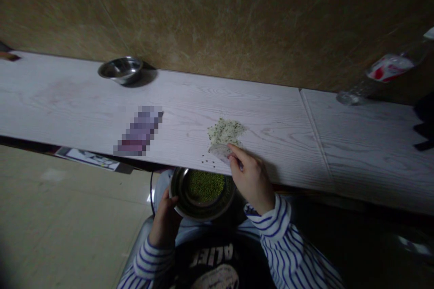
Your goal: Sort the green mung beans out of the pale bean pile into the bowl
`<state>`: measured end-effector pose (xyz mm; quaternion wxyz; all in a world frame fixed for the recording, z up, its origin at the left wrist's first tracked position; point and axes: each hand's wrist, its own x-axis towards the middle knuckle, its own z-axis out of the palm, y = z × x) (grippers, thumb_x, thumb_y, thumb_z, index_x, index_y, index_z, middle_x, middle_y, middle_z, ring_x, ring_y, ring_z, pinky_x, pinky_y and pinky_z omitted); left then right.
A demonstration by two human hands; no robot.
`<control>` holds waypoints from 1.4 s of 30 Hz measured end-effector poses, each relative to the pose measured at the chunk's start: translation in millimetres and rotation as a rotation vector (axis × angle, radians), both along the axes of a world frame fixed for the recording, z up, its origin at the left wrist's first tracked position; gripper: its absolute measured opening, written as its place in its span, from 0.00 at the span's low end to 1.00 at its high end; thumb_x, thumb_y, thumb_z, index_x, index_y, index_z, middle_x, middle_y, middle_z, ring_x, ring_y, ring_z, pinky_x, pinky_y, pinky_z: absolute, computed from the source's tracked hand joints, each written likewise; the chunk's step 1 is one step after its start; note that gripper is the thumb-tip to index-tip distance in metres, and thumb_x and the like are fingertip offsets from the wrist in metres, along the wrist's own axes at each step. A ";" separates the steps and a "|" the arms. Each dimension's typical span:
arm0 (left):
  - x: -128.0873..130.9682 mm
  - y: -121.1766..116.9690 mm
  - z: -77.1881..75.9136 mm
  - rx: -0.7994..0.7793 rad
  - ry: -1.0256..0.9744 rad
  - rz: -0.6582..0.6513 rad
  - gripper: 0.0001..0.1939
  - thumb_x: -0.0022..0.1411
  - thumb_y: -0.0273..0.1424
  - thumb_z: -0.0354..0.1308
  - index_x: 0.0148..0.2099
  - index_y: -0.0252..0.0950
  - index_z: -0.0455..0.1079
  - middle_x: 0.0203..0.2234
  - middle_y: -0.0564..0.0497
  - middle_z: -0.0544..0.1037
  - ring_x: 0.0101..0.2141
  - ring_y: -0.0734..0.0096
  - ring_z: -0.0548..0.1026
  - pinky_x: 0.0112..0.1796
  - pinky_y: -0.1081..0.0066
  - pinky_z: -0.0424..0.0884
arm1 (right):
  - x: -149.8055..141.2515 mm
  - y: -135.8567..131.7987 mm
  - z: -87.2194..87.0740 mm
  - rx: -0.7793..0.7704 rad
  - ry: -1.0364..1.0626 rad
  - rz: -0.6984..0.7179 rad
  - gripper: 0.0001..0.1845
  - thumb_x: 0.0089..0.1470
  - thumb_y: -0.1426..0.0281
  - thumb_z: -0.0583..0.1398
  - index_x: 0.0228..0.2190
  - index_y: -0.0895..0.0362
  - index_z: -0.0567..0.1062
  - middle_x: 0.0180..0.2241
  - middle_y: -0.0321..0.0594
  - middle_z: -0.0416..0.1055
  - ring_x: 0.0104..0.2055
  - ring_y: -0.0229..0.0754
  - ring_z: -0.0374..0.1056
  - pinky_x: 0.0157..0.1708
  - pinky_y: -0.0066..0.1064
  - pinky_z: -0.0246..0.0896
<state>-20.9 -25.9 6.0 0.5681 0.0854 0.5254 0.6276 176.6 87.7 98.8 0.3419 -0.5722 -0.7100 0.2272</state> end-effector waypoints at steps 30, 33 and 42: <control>-1.3 -0.3 3.2 -0.043 -0.091 -0.002 0.29 0.54 0.34 0.64 0.59 0.43 0.72 0.44 0.47 0.81 0.39 0.57 0.78 0.42 0.59 0.75 | -9.2 7.9 8.5 0.016 -0.021 0.057 0.20 0.60 0.70 0.57 0.51 0.58 0.81 0.41 0.46 0.84 0.38 0.46 0.81 0.42 0.35 0.77; -2.1 -0.5 3.0 -0.037 -0.096 -0.003 0.29 0.54 0.34 0.64 0.59 0.43 0.73 0.44 0.48 0.81 0.38 0.58 0.77 0.40 0.60 0.75 | -5.8 5.6 6.8 0.011 -0.005 0.040 0.21 0.60 0.70 0.57 0.51 0.59 0.81 0.41 0.47 0.84 0.37 0.46 0.81 0.40 0.34 0.78; -2.9 -1.3 3.3 -0.039 -0.091 -0.011 0.29 0.54 0.35 0.63 0.60 0.44 0.72 0.45 0.49 0.80 0.41 0.56 0.77 0.39 0.62 0.74 | -9.0 5.0 4.7 0.004 -0.021 0.044 0.20 0.59 0.69 0.57 0.50 0.56 0.81 0.41 0.44 0.84 0.40 0.46 0.81 0.45 0.37 0.77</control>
